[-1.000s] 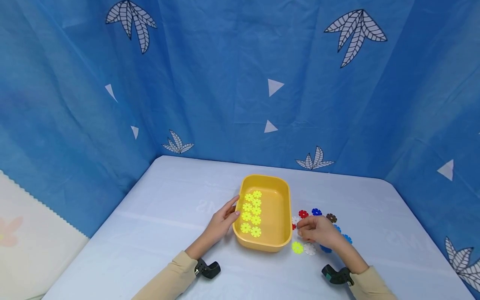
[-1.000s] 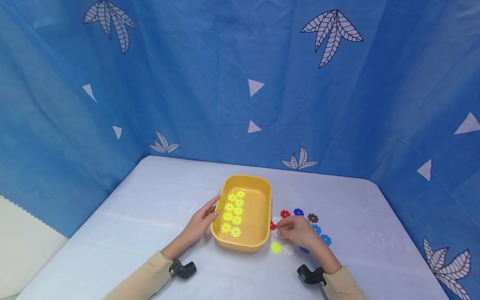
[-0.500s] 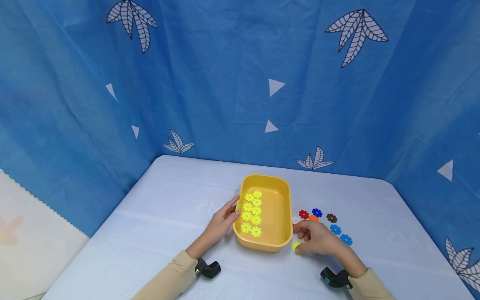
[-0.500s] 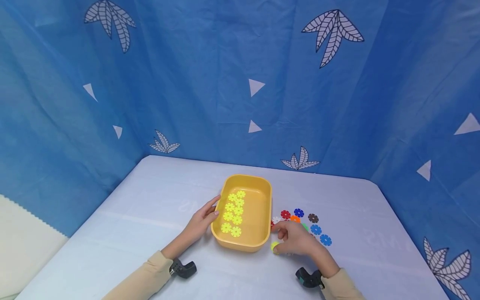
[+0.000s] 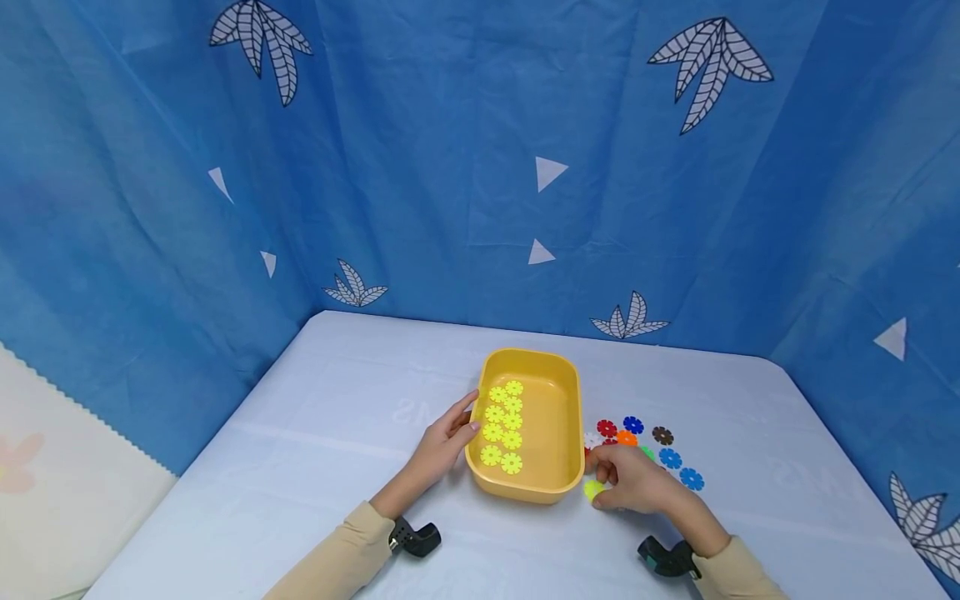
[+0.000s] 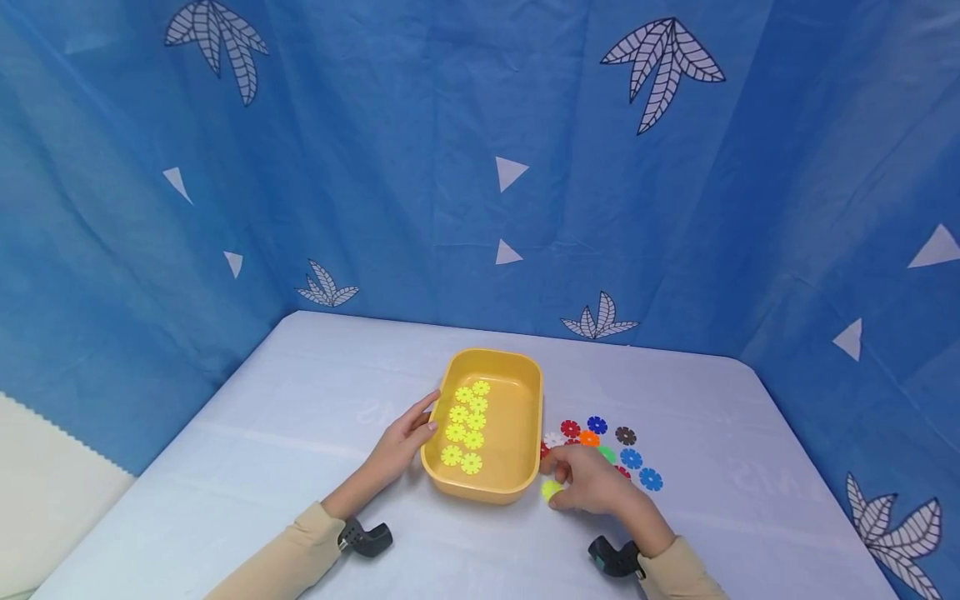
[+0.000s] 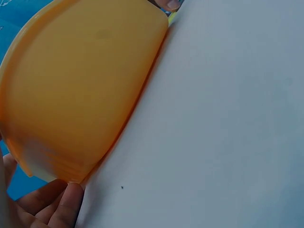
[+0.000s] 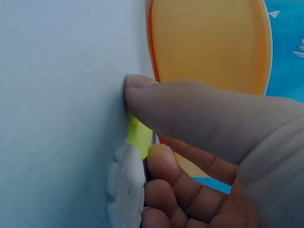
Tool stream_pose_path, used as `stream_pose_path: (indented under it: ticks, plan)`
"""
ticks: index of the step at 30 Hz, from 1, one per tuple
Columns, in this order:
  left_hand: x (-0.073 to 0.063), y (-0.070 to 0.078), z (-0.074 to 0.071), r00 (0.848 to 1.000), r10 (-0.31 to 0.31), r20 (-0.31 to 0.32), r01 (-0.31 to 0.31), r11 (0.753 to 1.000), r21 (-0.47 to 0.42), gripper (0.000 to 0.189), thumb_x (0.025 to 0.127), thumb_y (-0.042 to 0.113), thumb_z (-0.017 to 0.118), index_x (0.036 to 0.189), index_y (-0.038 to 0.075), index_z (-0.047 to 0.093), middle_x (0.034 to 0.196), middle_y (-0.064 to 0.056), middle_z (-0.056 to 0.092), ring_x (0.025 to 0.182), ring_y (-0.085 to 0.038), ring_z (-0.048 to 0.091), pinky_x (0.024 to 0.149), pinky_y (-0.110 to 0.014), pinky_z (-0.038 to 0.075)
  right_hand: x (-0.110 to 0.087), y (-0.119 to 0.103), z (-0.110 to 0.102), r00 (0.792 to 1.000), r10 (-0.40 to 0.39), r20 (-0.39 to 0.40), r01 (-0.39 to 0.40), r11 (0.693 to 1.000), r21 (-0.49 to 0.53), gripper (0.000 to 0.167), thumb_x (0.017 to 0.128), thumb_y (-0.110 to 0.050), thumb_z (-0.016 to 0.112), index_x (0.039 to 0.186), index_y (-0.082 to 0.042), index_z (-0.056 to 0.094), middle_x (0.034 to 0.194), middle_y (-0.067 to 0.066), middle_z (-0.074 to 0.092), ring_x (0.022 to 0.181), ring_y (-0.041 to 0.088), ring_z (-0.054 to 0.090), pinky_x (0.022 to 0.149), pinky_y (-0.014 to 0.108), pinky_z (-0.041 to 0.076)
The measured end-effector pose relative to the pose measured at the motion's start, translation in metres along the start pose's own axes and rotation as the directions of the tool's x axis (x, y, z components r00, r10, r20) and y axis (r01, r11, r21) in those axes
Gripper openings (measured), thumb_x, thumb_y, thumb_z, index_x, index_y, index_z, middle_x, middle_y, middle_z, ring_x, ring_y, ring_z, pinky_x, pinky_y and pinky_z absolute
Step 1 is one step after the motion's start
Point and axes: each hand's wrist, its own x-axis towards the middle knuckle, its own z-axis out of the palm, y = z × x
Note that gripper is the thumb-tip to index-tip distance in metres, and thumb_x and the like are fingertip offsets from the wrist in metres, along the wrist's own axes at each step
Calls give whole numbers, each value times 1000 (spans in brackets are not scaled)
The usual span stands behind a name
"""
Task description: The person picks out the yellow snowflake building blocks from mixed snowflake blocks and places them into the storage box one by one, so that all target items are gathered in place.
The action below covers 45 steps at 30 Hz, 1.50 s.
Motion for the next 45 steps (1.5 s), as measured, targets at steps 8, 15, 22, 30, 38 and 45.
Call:
stream_pose_path:
  ticks: [8, 15, 22, 30, 38, 45]
  plan:
    - [0, -1, 0, 1000, -4, 6, 4, 1000, -1, 56, 103, 24, 59, 157, 24, 43, 144, -20, 59, 132, -35, 60, 108, -51, 53, 0, -1, 1, 999, 37, -12, -37, 999, 15, 38, 67, -4, 93, 97, -9, 69, 80, 2, 56, 78, 19, 52, 61, 21, 51]
    - [0, 0, 0, 1000, 1, 2, -1, 1000, 2, 55, 103, 25, 59, 156, 24, 43, 145, -20, 59, 132, -35, 60, 109, -51, 52, 0, -2, 1, 999, 45, -11, -45, 999, -5, 35, 68, -3, 92, 94, -10, 69, 79, 2, 54, 78, 19, 50, 60, 21, 50]
    - [0, 0, 1, 1000, -1, -1, 1, 1000, 2, 55, 103, 24, 60, 156, 24, 43, 143, -19, 61, 130, -33, 61, 107, -50, 53, 0, -5, 2, 995, 96, -32, -97, 995, -16, 33, 68, -3, 92, 89, -11, 69, 78, 2, 55, 77, 18, 51, 62, 22, 51]
    - [0, -1, 0, 1000, 6, -1, -6, 1000, 8, 55, 103, 25, 59, 156, 24, 44, 143, -19, 61, 130, -34, 61, 107, -51, 53, -1, -1, 2, 996, 49, -80, -50, 999, -9, 34, 71, 0, 89, 87, -11, 62, 77, 2, 54, 74, 18, 51, 59, 21, 49]
    - [0, -2, 0, 1000, 9, -5, -9, 1000, 16, 55, 103, 26, 60, 156, 24, 44, 144, -22, 59, 132, -37, 60, 106, -51, 54, 3, 9, 1, 990, 44, -132, -38, 998, 51, 23, 80, 1, 79, 90, -10, 62, 76, 2, 54, 70, 18, 51, 55, 19, 47]
    - [0, -1, 0, 1000, 17, 3, -17, 1000, 2, 55, 104, 24, 59, 156, 21, 43, 143, -23, 60, 131, -38, 60, 106, -51, 54, 4, 19, -4, 990, 28, -141, 1, 980, 201, 13, 89, -3, 73, 100, -2, 67, 81, 5, 60, 69, 16, 55, 60, 19, 54]
